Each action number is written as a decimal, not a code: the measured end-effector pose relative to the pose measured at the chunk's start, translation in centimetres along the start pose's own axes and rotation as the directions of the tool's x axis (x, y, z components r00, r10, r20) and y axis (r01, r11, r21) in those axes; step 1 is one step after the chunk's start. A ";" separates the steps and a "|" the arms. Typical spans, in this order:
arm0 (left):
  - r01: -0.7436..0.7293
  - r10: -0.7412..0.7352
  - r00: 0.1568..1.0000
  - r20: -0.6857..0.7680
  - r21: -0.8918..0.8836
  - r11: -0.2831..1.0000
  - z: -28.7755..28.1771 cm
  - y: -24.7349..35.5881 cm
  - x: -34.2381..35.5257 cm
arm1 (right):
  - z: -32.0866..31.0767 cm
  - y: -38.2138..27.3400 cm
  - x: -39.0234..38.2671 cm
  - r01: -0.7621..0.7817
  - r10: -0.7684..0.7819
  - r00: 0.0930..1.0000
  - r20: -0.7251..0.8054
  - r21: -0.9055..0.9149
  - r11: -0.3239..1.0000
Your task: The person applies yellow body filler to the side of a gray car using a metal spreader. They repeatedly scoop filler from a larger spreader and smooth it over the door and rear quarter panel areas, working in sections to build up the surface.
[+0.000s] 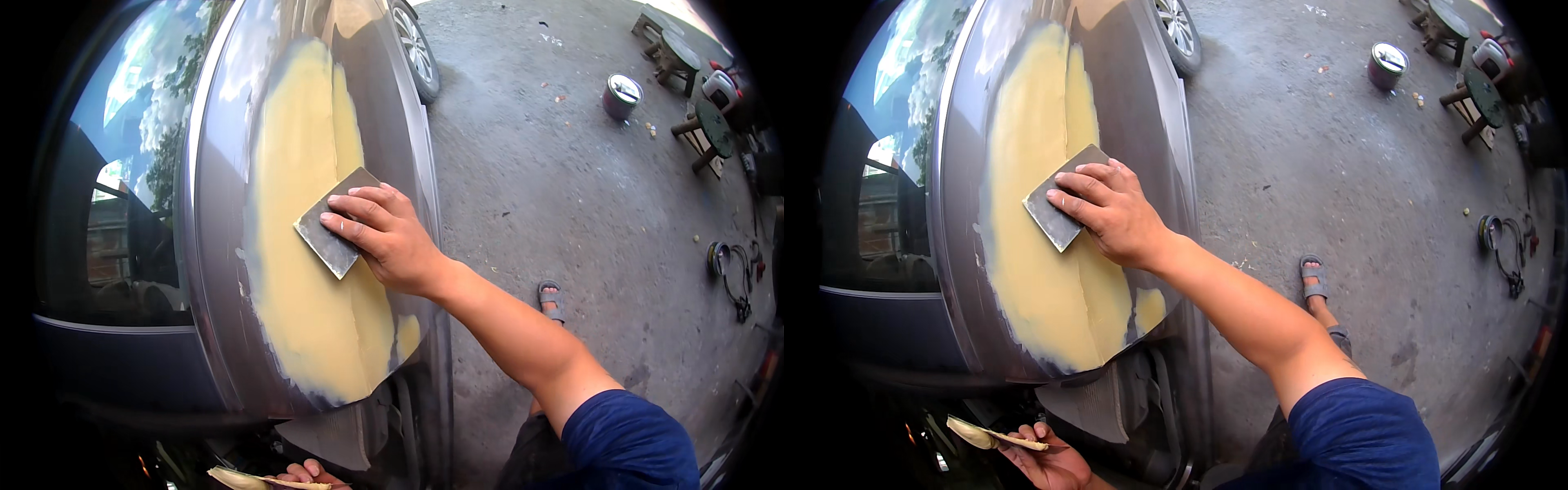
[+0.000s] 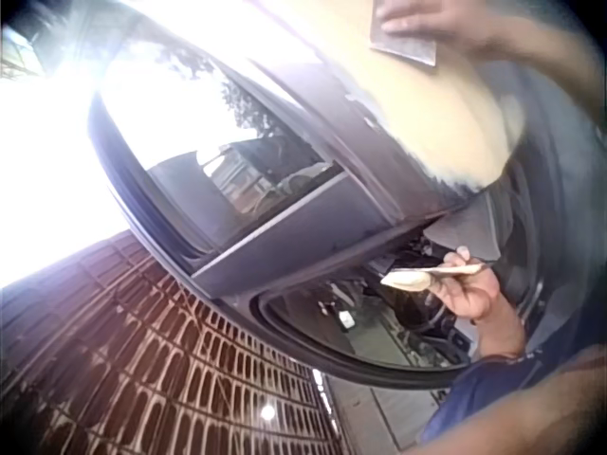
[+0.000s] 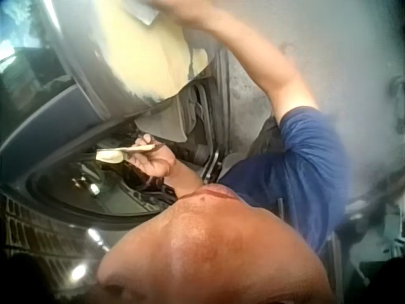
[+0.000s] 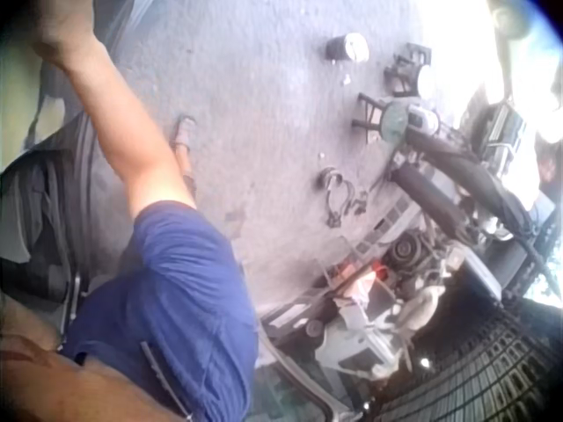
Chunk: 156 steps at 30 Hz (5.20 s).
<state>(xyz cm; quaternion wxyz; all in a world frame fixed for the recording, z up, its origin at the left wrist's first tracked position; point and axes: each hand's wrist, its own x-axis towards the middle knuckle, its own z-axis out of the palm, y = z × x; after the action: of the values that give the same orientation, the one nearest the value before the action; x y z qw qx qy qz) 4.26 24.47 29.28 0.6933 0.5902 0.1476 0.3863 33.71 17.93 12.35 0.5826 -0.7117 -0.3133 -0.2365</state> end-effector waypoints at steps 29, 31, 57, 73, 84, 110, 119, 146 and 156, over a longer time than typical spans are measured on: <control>0.136 -0.136 0.991 0.003 -0.015 0.991 1.3 2.2 -4.2 | -11.7 -18.7 -12.9 -0.383 0.226 0.913 0.341 0.519 0.764; 0.234 -0.236 0.965 -0.114 -0.036 0.972 3.5 3.6 -5.7 | -15.2 -20.8 -9.2 -0.375 0.200 0.923 0.330 0.650 0.661; -0.193 0.268 0.928 0.260 -0.280 0.940 24.9 15.9 -7.9 | -37.1 -26.0 9.9 -0.629 0.158 0.713 0.683 0.524 0.575; 0.096 -0.099 0.987 0.127 0.029 0.995 29.3 13.5 -13.5 | -43.8 -24.0 26.1 -0.009 -0.710 0.550 0.440 0.853 0.522; -0.143 0.115 0.981 -0.154 -0.183 0.973 32.3 17.4 -21.6 | -43.1 -22.6 17.5 0.174 -0.559 0.309 0.769 0.532 0.829; 0.408 0.643 0.213 -0.735 0.665 0.625 48.7 17.5 -41.1 | -48.8 -11.4 11.4 -0.784 -0.466 -0.038 0.884 0.263 0.562; 0.763 0.792 -0.496 0.356 0.614 0.202 59.7 26.2 -71.0 | -49.7 -12.0 9.2 -0.855 -0.423 -0.013 0.906 0.210 0.475; 0.503 0.840 0.472 -0.267 0.864 -0.008 59.2 23.4 -38.2 | -55.9 0.7 20.8 -0.825 -0.109 0.337 0.935 0.349 0.445; 0.150 0.572 0.695 -0.436 0.866 0.478 50.2 24.1 -21.9 | -59.3 8.3 25.6 -0.714 -0.043 0.395 0.918 0.336 0.615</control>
<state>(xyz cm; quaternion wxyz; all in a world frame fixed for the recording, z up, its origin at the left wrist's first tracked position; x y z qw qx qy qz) 14.33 -26.34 59.30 0.1418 0.6789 0.4790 0.5381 59.13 -36.73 37.12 0.5984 -0.5001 -0.4548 0.4300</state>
